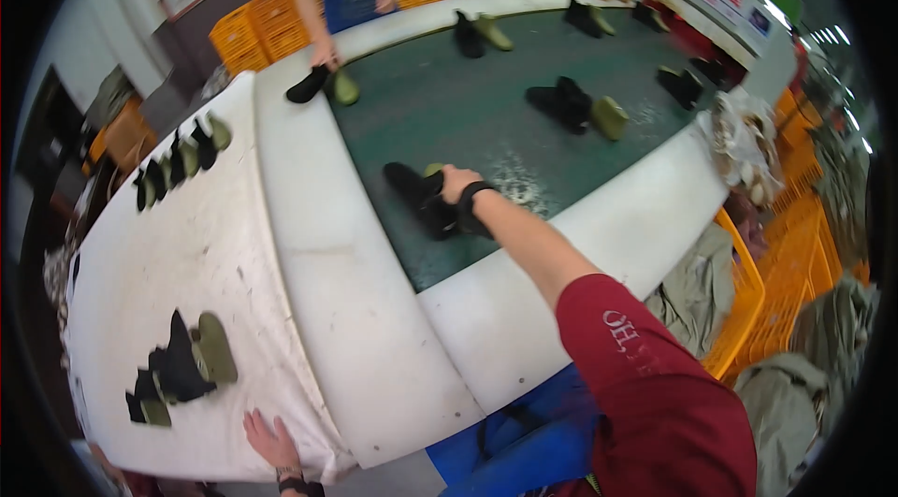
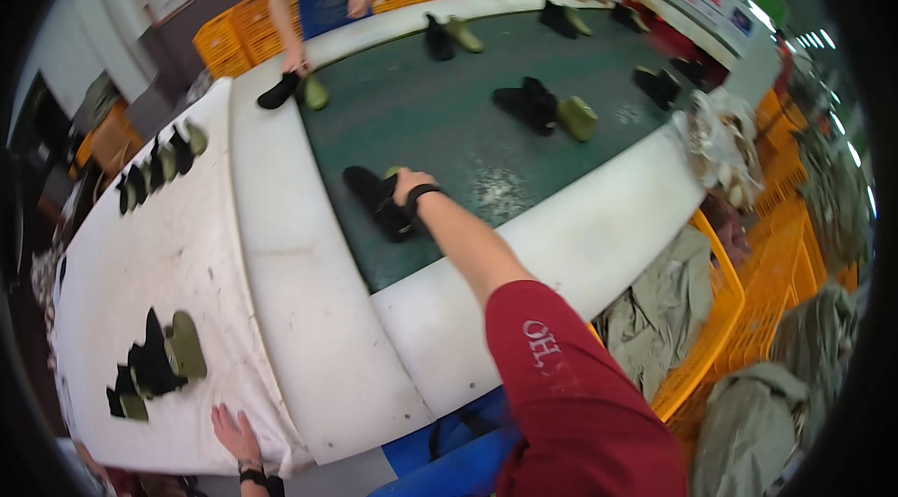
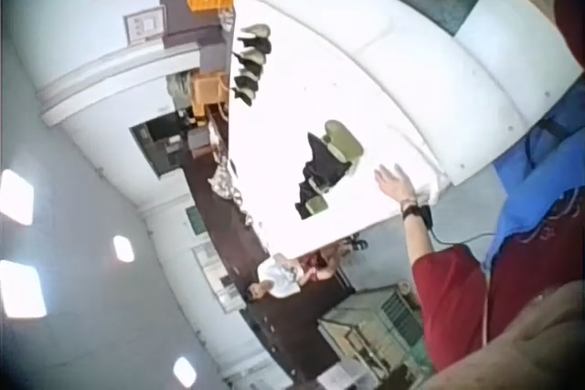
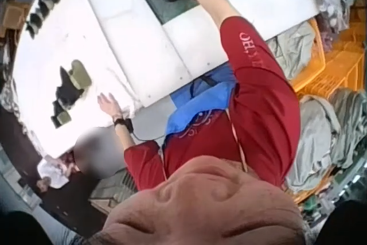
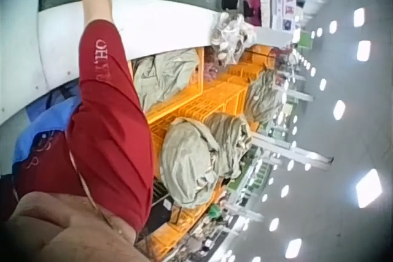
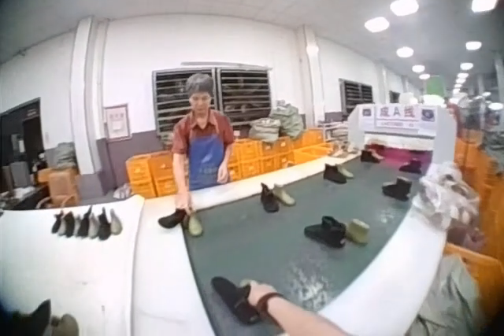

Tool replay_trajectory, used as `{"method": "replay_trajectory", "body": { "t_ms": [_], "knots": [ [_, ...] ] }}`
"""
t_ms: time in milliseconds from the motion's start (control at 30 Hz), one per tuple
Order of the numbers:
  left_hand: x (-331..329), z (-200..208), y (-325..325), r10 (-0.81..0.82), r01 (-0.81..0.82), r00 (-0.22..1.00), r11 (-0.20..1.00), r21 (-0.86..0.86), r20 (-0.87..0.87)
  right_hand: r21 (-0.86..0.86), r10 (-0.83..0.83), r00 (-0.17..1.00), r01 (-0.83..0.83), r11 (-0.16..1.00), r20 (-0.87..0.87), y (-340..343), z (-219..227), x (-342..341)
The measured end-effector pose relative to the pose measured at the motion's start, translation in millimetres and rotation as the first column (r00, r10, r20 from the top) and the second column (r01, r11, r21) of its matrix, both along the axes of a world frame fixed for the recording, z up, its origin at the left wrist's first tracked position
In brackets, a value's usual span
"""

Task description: Assembling shoe components on a conveyor belt by placing shoes on lasts.

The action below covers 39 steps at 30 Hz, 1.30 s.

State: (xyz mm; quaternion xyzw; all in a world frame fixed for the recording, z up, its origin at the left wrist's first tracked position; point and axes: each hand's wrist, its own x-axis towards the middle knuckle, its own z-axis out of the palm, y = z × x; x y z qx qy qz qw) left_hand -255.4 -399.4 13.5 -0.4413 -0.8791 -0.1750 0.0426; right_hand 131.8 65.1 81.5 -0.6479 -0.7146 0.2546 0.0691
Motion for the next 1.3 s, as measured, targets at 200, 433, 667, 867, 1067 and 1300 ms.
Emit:
{"method": "replay_trajectory", "body": {
  "t_ms": [200,433,667,867,1067,1300],
  "knots": [
    [-5.0,0.6,-12.7,0.026,-0.027,0.998,0.999,-0.021,-0.064,-0.074,0.065,0.994,-0.059,0.995,0.083,15.5,-15.3,-25.8],
    [-1.9,0.5,-14.1,0.022,-0.022,0.999,1.000,0.005,-0.041,-0.073,0.003,0.969,0.016,0.997,0.247,18.3,-38.0,-64.8],
    [-0.9,1.6,-18.9,0.034,-0.031,0.998,0.998,0.052,-0.052,-0.134,0.266,0.926,-0.237,0.962,0.269,20.2,-3.8,-66.2],
    [1.7,-3.0,-1.4,0.013,-0.008,0.999,0.994,0.107,-0.050,-0.099,0.054,0.862,-0.119,0.988,-0.504,41.0,-22.0,25.9],
    [-14.2,-1.9,-43.9,0.116,-0.102,0.983,0.989,0.103,-0.145,-0.196,0.087,0.892,-0.192,0.962,-0.443,-17.2,-15.8,-3.6],
    [-3.5,-0.6,-3.4,0.082,-0.070,0.993,0.989,0.134,-0.082,-0.144,-0.025,0.946,-0.023,0.989,-0.324,24.0,-53.3,5.8]
  ]
}}
